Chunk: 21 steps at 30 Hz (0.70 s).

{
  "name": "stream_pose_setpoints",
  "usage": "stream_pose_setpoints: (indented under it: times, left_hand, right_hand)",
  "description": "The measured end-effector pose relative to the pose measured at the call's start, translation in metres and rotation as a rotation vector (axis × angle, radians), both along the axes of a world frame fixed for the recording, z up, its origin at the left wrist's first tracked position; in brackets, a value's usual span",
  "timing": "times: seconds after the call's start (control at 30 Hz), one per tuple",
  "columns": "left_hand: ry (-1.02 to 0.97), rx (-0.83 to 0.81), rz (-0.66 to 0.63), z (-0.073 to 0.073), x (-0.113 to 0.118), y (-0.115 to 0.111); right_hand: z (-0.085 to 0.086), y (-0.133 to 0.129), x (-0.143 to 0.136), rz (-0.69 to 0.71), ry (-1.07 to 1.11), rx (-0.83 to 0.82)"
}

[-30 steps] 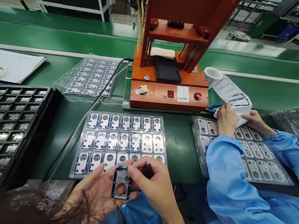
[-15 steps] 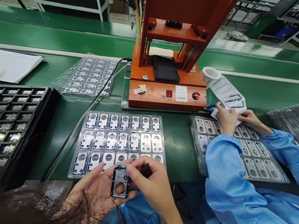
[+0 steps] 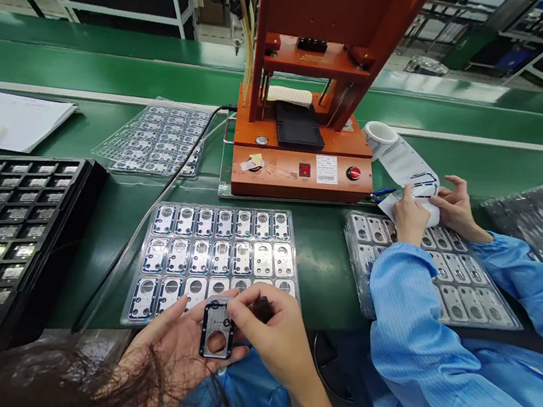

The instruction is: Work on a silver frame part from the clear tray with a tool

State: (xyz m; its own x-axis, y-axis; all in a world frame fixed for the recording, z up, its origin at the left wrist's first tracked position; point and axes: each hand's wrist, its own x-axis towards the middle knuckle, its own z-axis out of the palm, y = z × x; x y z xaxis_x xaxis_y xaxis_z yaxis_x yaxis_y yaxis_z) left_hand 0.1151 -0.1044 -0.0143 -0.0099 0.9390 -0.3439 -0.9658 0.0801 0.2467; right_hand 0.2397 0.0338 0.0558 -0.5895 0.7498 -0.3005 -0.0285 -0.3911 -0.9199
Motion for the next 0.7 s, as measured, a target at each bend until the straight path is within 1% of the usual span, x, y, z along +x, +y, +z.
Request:
stream_pose_setpoints:
  times: [0.07,0.2,0.27,0.3,0.37,0.57,0.7]
  left_hand:
    - [-0.02,0.012,-0.01,0.014,-0.005,-0.003]
    - [-0.133,0.008,-0.06,0.055,-0.02,-0.005]
    - [-0.165,-0.002,-0.064,0.069,-0.024,-0.003]
    - [-0.179,-0.009,-0.058,0.073,-0.025,-0.002]
    - [-0.205,-0.027,-0.038,0.076,-0.025,0.0]
    - [-0.195,-0.053,-0.022,0.075,-0.021,0.0]
    - [-0.187,-0.051,-0.028,0.077,-0.021,0.001]
  right_hand:
    - [-0.001,0.0,0.0,0.001,0.007,0.003]
    - [-0.005,0.0,0.002,0.014,-0.012,0.001]
    - [-0.007,0.0,0.002,0.018,-0.026,0.017]
    - [-0.007,-0.001,0.003,0.021,-0.03,0.032]
    - [-0.008,-0.002,0.004,0.025,-0.03,0.054]
    - [-0.006,-0.003,0.003,0.011,-0.017,0.04]
    - [0.003,-0.003,-0.001,-0.011,-0.045,0.028]
